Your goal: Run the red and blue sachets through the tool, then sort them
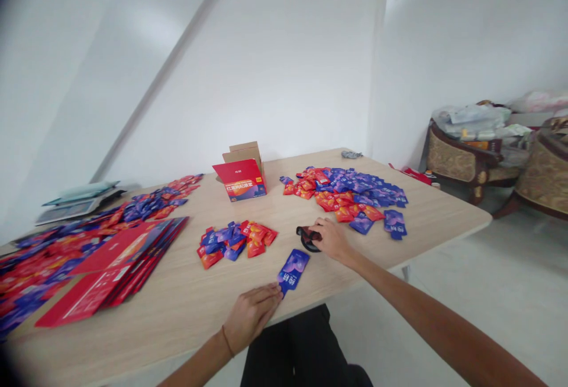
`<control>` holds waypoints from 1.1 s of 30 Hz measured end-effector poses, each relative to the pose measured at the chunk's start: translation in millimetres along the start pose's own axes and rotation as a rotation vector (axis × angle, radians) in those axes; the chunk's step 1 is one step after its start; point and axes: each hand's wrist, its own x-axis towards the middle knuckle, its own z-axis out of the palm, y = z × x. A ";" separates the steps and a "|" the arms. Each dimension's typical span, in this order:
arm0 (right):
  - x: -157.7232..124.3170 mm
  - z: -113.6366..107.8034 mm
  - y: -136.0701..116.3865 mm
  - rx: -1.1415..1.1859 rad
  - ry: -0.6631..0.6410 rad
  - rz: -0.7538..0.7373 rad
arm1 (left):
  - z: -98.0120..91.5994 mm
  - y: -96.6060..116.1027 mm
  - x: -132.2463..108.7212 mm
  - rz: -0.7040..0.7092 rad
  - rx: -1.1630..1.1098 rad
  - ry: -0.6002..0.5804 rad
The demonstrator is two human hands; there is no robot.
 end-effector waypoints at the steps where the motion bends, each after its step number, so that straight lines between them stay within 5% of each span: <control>1: -4.6 -4.3 7.4 0.042 0.062 0.066 | -2.6 1.0 1.9 -0.009 -0.005 -0.012; 7: -50.9 -13.1 65.4 0.194 0.196 0.249 | -17.7 16.0 51.0 -0.306 0.057 -0.027; 14: -74.6 -6.6 86.0 0.361 0.209 0.186 | -4.0 35.5 119.2 -0.571 0.358 -0.321; 21: -72.8 1.6 96.8 0.518 0.222 0.239 | -2.6 27.0 130.2 -0.580 0.351 -0.411; 26: -73.4 2.0 96.8 0.576 0.232 0.244 | -15.2 15.8 144.0 -0.429 0.354 -0.421; 33: -73.7 4.3 96.0 0.619 0.224 0.283 | -19.2 -32.4 198.8 -0.269 0.422 -0.436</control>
